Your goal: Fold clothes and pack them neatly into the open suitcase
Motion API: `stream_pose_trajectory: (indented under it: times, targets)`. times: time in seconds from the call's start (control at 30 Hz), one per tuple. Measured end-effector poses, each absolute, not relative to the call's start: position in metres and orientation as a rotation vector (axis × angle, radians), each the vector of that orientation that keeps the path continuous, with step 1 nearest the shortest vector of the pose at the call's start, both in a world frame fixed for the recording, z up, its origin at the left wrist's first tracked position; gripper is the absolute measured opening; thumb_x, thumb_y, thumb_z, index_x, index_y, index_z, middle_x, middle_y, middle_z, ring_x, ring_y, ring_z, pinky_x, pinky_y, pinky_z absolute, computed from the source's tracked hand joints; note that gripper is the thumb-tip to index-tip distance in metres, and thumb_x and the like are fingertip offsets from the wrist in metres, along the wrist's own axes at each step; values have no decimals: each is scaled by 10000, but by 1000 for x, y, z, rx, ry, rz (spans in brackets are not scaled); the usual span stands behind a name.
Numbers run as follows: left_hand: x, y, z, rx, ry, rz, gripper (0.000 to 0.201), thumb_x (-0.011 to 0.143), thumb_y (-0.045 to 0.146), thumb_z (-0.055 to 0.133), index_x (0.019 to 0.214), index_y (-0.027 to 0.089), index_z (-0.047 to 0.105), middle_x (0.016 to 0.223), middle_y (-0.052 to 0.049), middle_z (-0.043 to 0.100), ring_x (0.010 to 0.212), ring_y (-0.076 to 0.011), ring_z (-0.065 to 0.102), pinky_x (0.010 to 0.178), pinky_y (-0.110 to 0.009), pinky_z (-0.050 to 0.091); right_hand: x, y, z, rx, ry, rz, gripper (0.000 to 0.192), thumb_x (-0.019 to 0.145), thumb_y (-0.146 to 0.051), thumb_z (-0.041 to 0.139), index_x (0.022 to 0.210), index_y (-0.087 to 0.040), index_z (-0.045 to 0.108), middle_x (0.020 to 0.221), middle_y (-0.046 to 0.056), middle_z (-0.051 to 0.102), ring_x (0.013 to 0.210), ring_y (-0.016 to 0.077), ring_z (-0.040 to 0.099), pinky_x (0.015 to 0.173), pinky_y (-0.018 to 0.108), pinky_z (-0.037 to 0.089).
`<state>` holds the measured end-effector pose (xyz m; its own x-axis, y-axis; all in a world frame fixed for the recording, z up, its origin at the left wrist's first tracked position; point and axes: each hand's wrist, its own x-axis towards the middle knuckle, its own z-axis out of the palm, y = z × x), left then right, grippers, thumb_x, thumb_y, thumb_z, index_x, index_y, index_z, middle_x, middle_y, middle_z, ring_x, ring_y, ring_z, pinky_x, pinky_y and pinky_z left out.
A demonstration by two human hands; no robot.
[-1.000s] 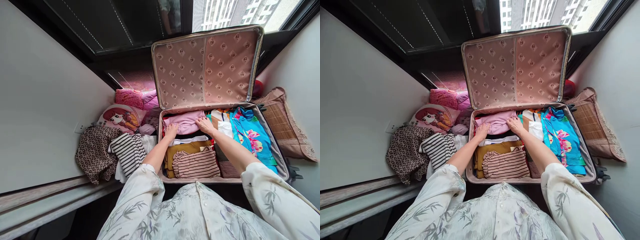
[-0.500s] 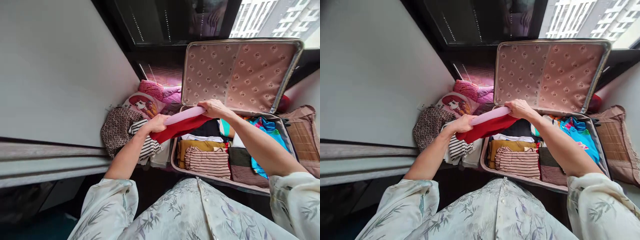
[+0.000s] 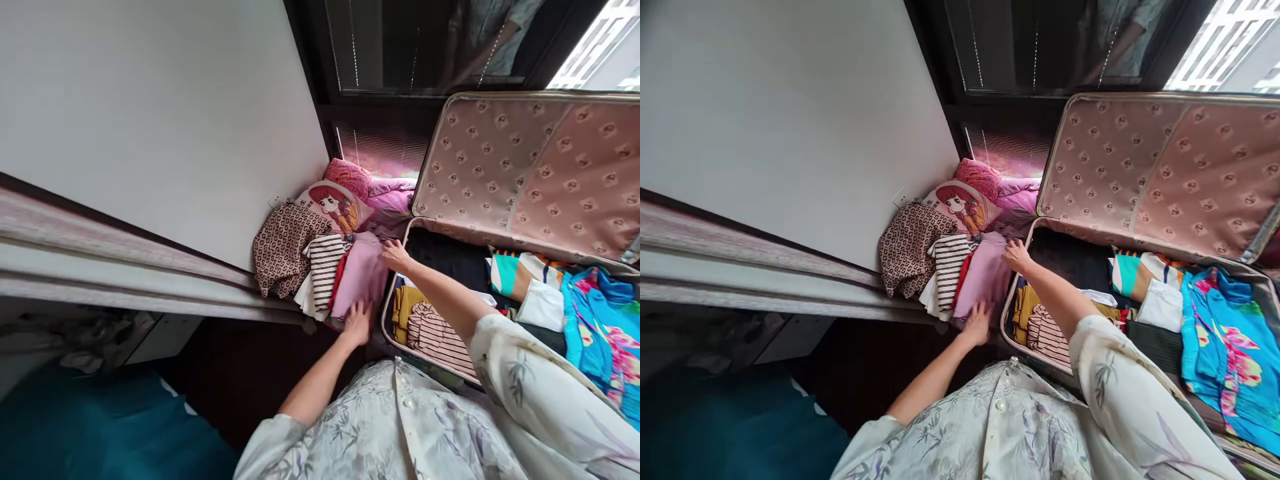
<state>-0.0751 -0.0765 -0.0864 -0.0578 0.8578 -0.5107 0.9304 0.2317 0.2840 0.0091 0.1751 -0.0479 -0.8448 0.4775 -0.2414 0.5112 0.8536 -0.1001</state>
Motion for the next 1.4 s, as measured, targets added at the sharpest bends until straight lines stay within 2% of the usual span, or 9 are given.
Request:
stream_pose_trajectory:
  times: [0.07,0.17,0.37,0.6,0.8,0.93,1.03,1.23,1.4]
  targets:
    - [-70,-85,-105,1676,1771,-88,966,723,65,676,1611,165,308,1679,-213,244,1528,-406,284,1194,-497,395,15,162,-57,801,2824,-225,450,910,-123,462,1256,-256,718,1260,173,656,1310,335,438,1059,526,319]
    - [-80,-98,-109,1690,1724,93,834,795,92,620,1585,139,355,1668,-208,276,1522,-347,329,1236,-465,344,42,136,-54,960,2909,-253,492,920,-128,457,1361,-237,648,1383,175,590,1359,329,396,1066,492,337]
    - [-106,-103,-101,1668,1673,469,453,889,126,486,1319,178,620,1317,-133,646,1251,-229,632,1125,-388,487,186,64,-49,1544,2817,-353,441,949,-178,467,1356,-216,633,1396,145,613,1284,296,489,1038,442,423]
    - [-69,-52,-80,1863,1627,672,319,901,230,490,1149,226,689,1140,-94,697,1045,-253,695,972,-416,566,405,2,-71,2459,2068,-251,446,951,-270,462,1342,-130,627,1268,199,666,1173,322,598,1004,455,480]
    - [16,-26,-61,1923,1725,652,266,897,216,528,1093,205,707,1086,-87,719,1013,-257,701,919,-415,555,481,-5,-106,2702,1638,-203,954,857,-598,636,1618,-142,288,1605,282,311,1404,457,405,1045,570,413]
    - [91,-27,-57,1870,1536,653,242,885,188,550,1061,172,715,1057,-88,715,838,-191,718,836,-353,575,485,21,-114,2657,1629,-272,1079,817,-683,666,1655,-235,156,1654,287,143,1477,488,270,1044,616,368]
    - [142,-29,-53,1861,1367,614,239,882,161,547,1055,156,713,1028,-90,710,790,-163,710,805,-317,573,492,38,-110,2587,1665,-293,972,846,-579,686,1642,-257,228,1601,300,240,1393,495,370,997,611,387]
    - [200,-23,-53,1788,1248,491,252,863,165,574,1062,156,728,1032,-95,735,852,-178,705,840,-319,562,542,54,-94,2482,1853,-338,583,950,-357,519,1525,-265,489,1321,205,557,1152,363,566,951,471,451]
    - [230,-7,-62,1391,1197,439,236,844,275,694,1038,149,742,1030,-102,758,893,-204,701,872,-343,557,571,81,-55,2475,1962,-533,559,946,-280,471,1495,-193,526,1183,152,701,1013,280,657,943,383,476]
